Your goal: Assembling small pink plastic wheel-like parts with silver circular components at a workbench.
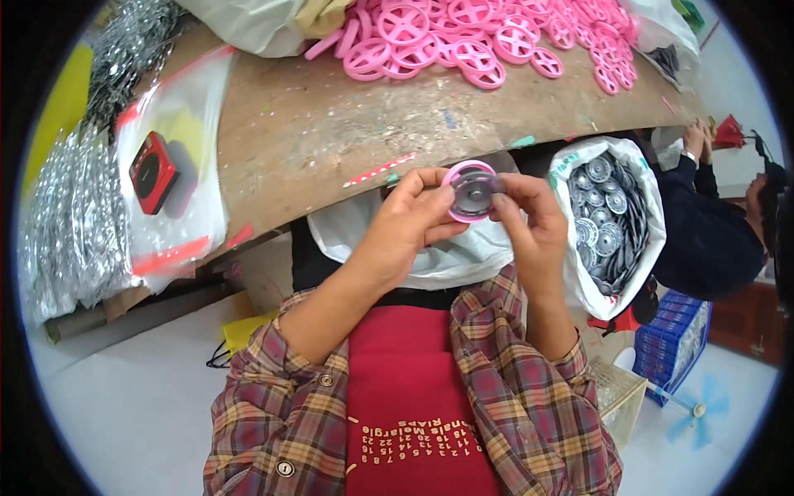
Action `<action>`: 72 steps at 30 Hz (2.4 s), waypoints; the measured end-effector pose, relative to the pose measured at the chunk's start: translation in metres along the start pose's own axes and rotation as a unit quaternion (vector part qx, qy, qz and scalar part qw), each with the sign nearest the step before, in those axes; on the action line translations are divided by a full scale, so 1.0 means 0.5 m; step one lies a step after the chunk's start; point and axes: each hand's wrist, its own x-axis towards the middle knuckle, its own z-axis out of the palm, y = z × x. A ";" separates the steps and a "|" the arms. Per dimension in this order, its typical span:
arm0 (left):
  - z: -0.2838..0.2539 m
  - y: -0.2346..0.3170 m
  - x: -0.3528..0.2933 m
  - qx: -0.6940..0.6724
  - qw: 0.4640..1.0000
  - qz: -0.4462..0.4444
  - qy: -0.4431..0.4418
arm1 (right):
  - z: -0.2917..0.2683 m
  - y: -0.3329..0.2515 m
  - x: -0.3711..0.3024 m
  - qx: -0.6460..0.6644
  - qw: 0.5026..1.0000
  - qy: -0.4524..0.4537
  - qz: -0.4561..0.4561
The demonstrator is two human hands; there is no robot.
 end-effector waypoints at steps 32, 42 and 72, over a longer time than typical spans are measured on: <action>-0.056 -0.037 -0.044 0.308 0.942 0.133 0.021 | 0.037 0.068 -0.042 0.195 0.958 -0.145 0.153; -0.087 0.024 -0.054 0.662 0.729 0.168 -0.045 | -0.074 0.076 -0.004 -0.202 0.975 -0.096 -0.014; -0.123 0.151 0.062 0.694 0.644 0.273 0.169 | -0.391 0.211 -0.046 -0.142 0.945 0.014 0.294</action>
